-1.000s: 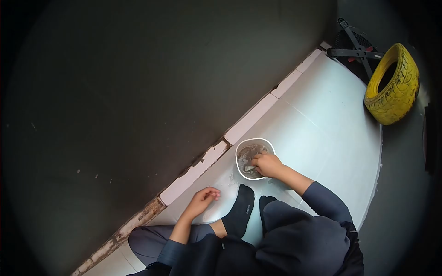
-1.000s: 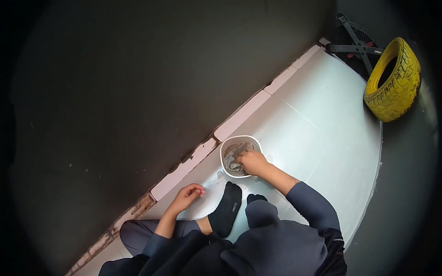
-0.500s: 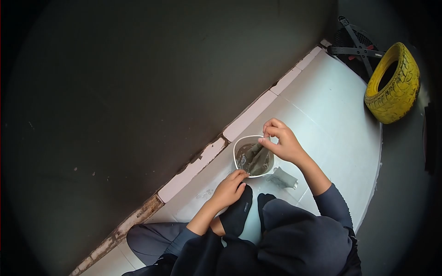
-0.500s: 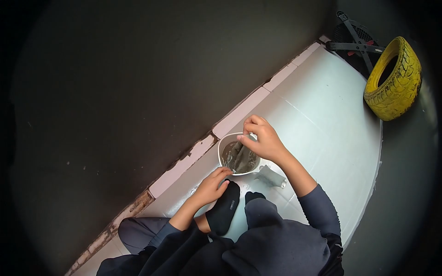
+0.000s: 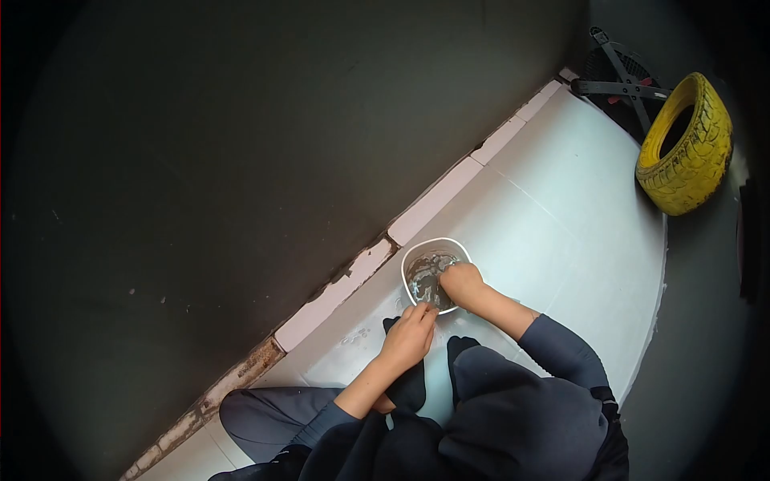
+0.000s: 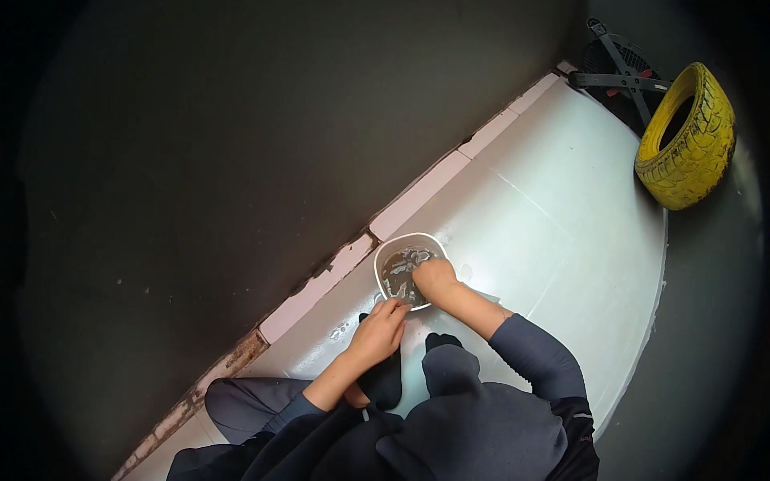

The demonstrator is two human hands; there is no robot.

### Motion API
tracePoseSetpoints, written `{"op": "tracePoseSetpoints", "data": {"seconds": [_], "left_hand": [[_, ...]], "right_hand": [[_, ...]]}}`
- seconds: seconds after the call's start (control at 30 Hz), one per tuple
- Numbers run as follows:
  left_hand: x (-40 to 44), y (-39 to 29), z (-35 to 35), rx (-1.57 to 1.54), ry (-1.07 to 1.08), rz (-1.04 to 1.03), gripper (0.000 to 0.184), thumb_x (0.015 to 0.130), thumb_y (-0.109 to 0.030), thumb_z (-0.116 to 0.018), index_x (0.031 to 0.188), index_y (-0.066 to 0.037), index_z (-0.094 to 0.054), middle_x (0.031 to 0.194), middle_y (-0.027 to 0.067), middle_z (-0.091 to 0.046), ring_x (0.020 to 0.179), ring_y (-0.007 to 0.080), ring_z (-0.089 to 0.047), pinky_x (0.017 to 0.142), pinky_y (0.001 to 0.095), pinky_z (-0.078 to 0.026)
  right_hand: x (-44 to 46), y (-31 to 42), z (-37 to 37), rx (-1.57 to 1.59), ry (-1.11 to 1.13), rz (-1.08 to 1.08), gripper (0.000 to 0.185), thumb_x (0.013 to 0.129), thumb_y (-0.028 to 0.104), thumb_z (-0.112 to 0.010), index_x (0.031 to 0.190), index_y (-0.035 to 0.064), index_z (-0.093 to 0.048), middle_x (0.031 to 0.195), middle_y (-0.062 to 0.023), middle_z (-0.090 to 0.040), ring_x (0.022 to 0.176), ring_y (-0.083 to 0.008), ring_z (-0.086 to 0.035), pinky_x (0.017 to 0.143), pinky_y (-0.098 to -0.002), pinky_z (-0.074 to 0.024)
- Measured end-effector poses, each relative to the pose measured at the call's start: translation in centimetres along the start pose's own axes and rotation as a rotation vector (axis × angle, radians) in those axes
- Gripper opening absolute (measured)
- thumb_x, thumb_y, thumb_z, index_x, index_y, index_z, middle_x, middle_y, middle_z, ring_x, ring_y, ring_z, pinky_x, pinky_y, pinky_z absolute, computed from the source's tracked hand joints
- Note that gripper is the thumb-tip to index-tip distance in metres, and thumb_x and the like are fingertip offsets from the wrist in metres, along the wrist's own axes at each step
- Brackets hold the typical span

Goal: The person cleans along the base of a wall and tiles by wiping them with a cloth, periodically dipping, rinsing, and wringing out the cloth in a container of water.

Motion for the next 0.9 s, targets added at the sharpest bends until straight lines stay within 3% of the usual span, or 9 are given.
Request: {"op": "tracePoseSetpoints", "data": {"seconds": [0.13,0.2,0.33,0.4,0.63,0.7,0.77,0.83,0.9], "left_hand": [[-1.1,-0.6,0.1,0.023,0.0,0.036,0.027,0.081,-0.008,-0.056,0.106,0.0,-0.057,0.103,0.0147,-0.053,0.097,0.0314,-0.052,0.081,0.0381,-0.046],[-1.7,-0.9,0.2,0.032,0.003,0.04,0.025,0.081,-0.009,-0.056,0.104,0.0,-0.058,0.102,0.0149,-0.053,0.096,0.0312,-0.053,0.081,0.0378,-0.046],[-2.9,-1.6,0.4,0.015,-0.001,0.054,0.024,0.081,-0.01,-0.057,0.103,0.001,-0.059,0.101,0.0143,-0.054,0.094,0.0304,-0.053,0.081,0.0373,-0.046],[-3.6,-2.0,0.4,0.016,-0.005,0.042,0.024,0.081,-0.011,-0.057,0.102,0.001,-0.059,0.1,0.0135,-0.054,0.091,0.0294,-0.054,0.078,0.0362,-0.047],[-4.8,-3.3,0.7,0.074,0.004,0.045,0.024,0.08,-0.013,-0.059,0.1,0.001,-0.06,0.097,0.0119,-0.055,0.087,0.0278,-0.056,0.073,0.0348,-0.049],[-4.8,-3.3,0.6,0.075,0.005,0.031,0.024,0.08,-0.014,-0.059,0.1,0.0,-0.06,0.095,0.0113,-0.055,0.085,0.0276,-0.057,0.073,0.0351,-0.048],[-4.7,-3.3,0.7,0.099,0.002,0.01,0.024,0.08,-0.014,-0.059,0.099,0.0,-0.06,0.094,0.0112,-0.055,0.085,0.0275,-0.057,0.073,0.0354,-0.048],[-4.7,-3.4,0.7,0.121,-0.001,-0.009,0.023,0.08,-0.014,-0.06,0.099,0.0,-0.06,0.094,0.0111,-0.055,0.085,0.0275,-0.057,0.073,0.0356,-0.048],[-4.7,-3.4,0.8,0.104,0.01,0.001,0.024,0.08,-0.014,-0.059,0.099,-0.001,-0.06,0.094,0.0112,-0.055,0.085,0.0272,-0.057,0.072,0.036,-0.048]], "right_hand": [[-1.0,0.2,2.2,0.039,0.036,0.012,0.019,0.073,0.023,-0.064,0.078,0.0053,-0.068,0.09,-0.014,-0.064,0.087,-0.0261,-0.063,0.069,-0.0365,-0.0519],[-2.3,0.5,4.6,0.315,-0.22,0.106,0.025,0.074,0.028,-0.064,0.079,0.0035,-0.068,0.092,-0.0158,-0.063,0.086,-0.029,-0.062,0.07,-0.0377,-0.0508],[-2.8,0.9,5.3,0.488,-0.341,0.164,0.03,0.073,0.029,-0.066,0.086,0.0023,-0.066,0.094,-0.0166,-0.062,0.086,-0.031,-0.061,0.073,-0.0401,-0.0491],[-2.6,1.9,3.5,0.581,-0.327,0.39,0.029,0.074,0.024,-0.065,0.093,0.0023,-0.062,0.094,-0.0166,-0.061,0.086,-0.0332,-0.061,0.078,-0.0414,-0.0474],[-2.9,4.9,-2.5,0.424,-0.039,0.264,0.038,0.073,0.018,-0.064,0.107,0.007,-0.051,0.091,-0.0204,-0.061,0.086,-0.0364,-0.061,0.07,-0.044,-0.0497],[-3.4,5.2,-2.0,0.368,-0.112,0.278,0.045,0.072,0.019,-0.065,0.112,0.0103,-0.048,0.09,-0.0199,-0.06,0.084,-0.0367,-0.061,0.066,-0.0447,-0.0506],[-3.7,5.3,-1.3,0.405,-0.13,0.269,0.048,0.071,0.019,-0.065,0.114,0.0111,-0.047,0.089,-0.0194,-0.06,0.082,-0.038,-0.061,0.072,-0.0429,-0.0502],[-4.3,5.4,0.4,0.394,-0.359,0.369,0.045,0.07,0.019,-0.066,0.111,0.0101,-0.052,0.09,-0.018,-0.06,0.081,-0.0374,-0.061,0.079,-0.0437,-0.0477],[-3.9,5.3,0.3,0.368,-0.365,0.406,0.039,0.069,0.017,-0.065,0.106,0.0091,-0.056,0.089,-0.0167,-0.061,0.081,-0.0372,-0.061,0.082,-0.0453,-0.0459]]}}
Point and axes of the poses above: each hand's wrist, its own x-axis towards the middle knuckle, its own z-axis out of the back of the hand, y = z × x, the point moved 4 cm from there along x, towards the middle knuckle
